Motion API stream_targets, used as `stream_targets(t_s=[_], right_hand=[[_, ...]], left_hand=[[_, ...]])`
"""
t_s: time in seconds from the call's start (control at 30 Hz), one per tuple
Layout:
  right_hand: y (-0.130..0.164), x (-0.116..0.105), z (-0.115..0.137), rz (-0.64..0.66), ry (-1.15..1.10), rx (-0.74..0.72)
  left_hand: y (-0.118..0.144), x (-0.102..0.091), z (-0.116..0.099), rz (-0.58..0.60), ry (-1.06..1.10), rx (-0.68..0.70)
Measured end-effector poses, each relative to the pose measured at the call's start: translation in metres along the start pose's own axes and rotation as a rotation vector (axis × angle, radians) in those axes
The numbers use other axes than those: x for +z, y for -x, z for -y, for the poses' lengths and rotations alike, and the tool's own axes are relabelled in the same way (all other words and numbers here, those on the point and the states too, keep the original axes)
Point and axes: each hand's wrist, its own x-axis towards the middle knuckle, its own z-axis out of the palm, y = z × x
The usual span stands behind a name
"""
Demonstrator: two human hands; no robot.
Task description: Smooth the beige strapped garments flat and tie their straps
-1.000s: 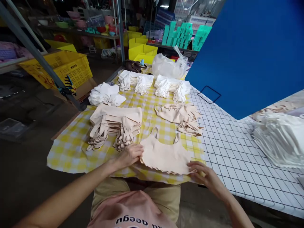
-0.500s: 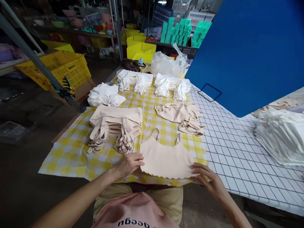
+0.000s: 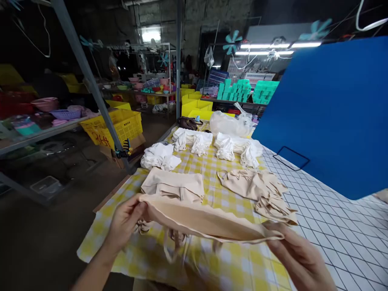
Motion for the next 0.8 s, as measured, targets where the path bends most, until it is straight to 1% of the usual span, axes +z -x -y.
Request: stream_targets(t_s=[0.07,0.13,0.2,0.27,0.33,0.37,0.4,0.43,0.47,0.5,0.53,0.6,0.67,0.8], right_hand=[[-0.009,0.020,0.012,0.061,-0.037,-0.063],[-0.019,0.035,0.024,0.111,-0.079,-0.103],[-0.032,0.049,0.033,0.117,-0.126,-0.098],[-0.050,0.063,0.034,0.108,-0.173,-0.048],[-0.074,0.081,0.023,0.097,-0.208,0.024],[-0.088,0.092,0.012,0.089,-0.209,0.060],[-0.103,0.104,-0.001,0.082,-0.197,0.101],[-0.116,0.116,-0.015,0.072,-0.157,0.133],[-0.129,0.129,-0.030,0.053,-0.074,0.165],[-0.139,0.141,-0.045,0.060,0.058,0.210],[-0.148,0.152,-0.059,0.059,0.110,0.235],[-0.158,0.169,-0.080,0.064,0.200,0.277],[-0.161,0.179,-0.094,0.062,0.262,0.298],[-0.160,0.181,-0.102,0.061,0.379,0.309]], left_hand=[[-0.002,-0.023,0.003,-0.086,0.047,-0.029],[-0.007,-0.041,0.003,-0.141,0.088,-0.056],[-0.017,-0.051,0.004,-0.168,0.104,-0.077],[-0.036,-0.053,0.008,-0.149,0.084,-0.083],[-0.064,-0.048,0.018,-0.113,0.016,-0.072],[-0.079,-0.043,0.026,-0.095,-0.043,-0.063],[-0.095,-0.037,0.035,-0.114,-0.138,-0.043],[-0.109,-0.030,0.045,-0.115,-0.276,-0.034],[-0.122,-0.023,0.055,-0.095,-0.458,-0.036],[-0.133,-0.016,0.065,-0.060,-0.631,-0.030],[-0.140,-0.010,0.074,-0.043,-0.695,-0.026],[-0.149,0.000,0.087,-0.023,-0.782,-0.033],[-0.150,0.006,0.094,-0.023,-0.816,-0.050],[-0.150,0.010,0.098,-0.029,-0.899,-0.074]])
